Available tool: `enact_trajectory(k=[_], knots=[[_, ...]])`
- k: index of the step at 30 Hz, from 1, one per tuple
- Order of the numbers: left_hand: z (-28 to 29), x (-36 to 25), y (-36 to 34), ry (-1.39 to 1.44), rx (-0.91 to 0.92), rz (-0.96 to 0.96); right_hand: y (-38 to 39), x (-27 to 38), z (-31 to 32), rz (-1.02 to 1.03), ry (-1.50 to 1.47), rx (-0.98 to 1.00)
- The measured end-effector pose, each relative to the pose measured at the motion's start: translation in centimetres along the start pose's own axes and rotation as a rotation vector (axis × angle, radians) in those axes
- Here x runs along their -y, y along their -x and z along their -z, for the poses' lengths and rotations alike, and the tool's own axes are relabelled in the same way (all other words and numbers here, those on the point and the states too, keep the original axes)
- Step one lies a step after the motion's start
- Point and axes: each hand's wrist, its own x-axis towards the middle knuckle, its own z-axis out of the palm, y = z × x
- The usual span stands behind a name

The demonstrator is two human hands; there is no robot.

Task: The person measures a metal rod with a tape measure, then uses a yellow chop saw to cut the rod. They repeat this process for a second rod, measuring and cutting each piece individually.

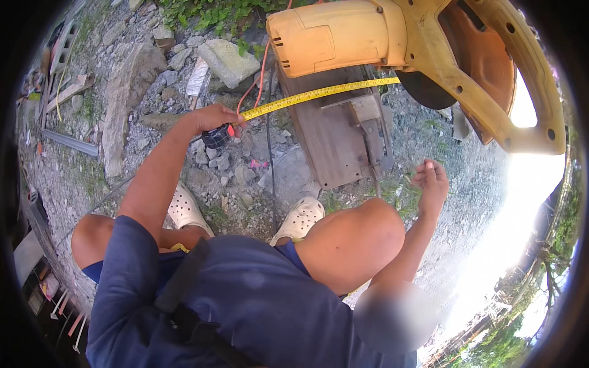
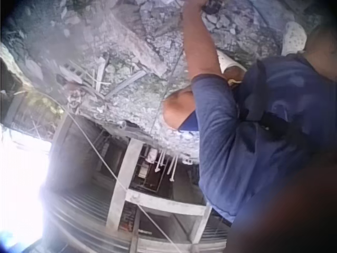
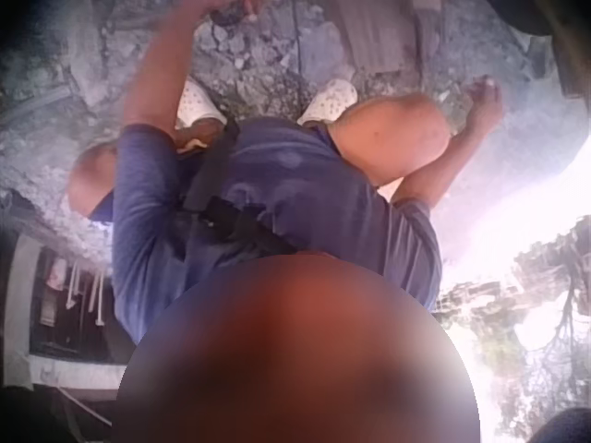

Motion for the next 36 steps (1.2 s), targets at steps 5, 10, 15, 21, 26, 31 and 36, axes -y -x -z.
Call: enact_trajectory(k=[5, 10, 15, 21, 26, 31, 36], knots=[[0.2, 1.0, -0.6, -0.037, -0.007, 0.0, 1.9, 6.1, -0.9, 0.223, -0.066, -0.172], [0.9, 2.9, -0.3, -0.031, 0.035, 0.013, 6.9, 15.8, -0.2, 0.322, 0.194, 0.324], [1.3, 8.9, 2.8, 0.044, -0.201, 0.047, 8.0, 20.6, -13.7, 0.4, 0.504, 1.075], [-0.2, 10.6, 5.6, -0.019, -0.299, -0.009, 4.0, 15.2, -32.3, 0.774, 0.957, 1.1], [-0.1, 11.9, 5.6, 0.1, -0.257, 0.035, 1.2, 6.3, -42.1, 0.749, 0.88, 1.172], [0.9, 12.4, 5.1, 0.095, -0.259, 0.09, 1.7, 1.3, -46.1, 0.558, 0.872, 1.277], [1.0, 11.5, 5.1, 0.039, -0.259, 0.093, -1.1, -3.4, -48.0, 0.722, 0.903, 1.382]])
